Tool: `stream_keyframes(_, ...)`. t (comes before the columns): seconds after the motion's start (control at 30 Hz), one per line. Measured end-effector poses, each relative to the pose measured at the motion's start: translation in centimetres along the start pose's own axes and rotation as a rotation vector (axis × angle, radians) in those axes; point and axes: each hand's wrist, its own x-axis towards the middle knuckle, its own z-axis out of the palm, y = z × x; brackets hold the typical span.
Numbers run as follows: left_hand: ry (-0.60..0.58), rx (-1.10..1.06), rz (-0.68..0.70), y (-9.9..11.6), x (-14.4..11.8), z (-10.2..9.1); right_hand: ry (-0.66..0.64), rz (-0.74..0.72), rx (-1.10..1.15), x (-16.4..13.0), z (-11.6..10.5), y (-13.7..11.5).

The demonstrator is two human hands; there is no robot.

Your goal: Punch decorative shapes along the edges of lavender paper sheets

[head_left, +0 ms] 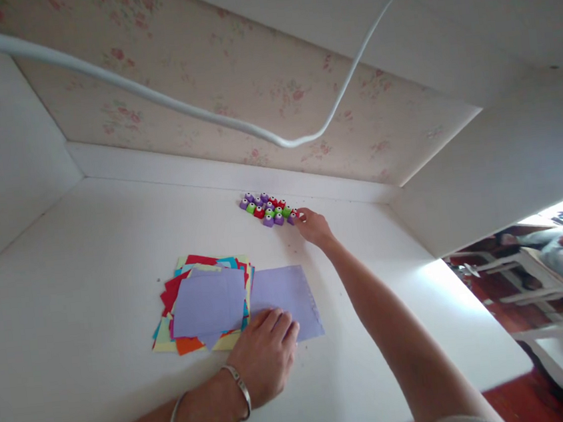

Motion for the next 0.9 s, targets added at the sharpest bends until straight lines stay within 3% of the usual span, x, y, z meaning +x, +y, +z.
stream_keyframes(0.17, 0.060, -0.006, 0.049, -0.1, -0.1, 0.4, 0.020, -0.035, -0.065, 0.8, 0.9, -1.1)
stream_keyframes(0.33, 0.104, -0.042, 0.024, 0.1, 0.0, 0.5, 0.073, -0.076, -0.006, -0.2, 1.4, -0.4)
stream_keyframes(0.5, 0.027, -0.035, -0.057, 0.4, 0.4, -0.5, 0.099, -0.129, 0.165, -2.3, 1.0, 1.6)
stream_keyframes(0.77, -0.095, -0.058, -0.075, -1.1, 0.2, -1.7, 0.169, -0.066, 0.638, -10.7, 1.5, 5.0)
stream_keyframes(0.9, -0.068, -0.007, -0.057, -2.9, -0.6, -1.7, 0.197, 0.055, 1.189, -14.9, 1.2, 5.7)
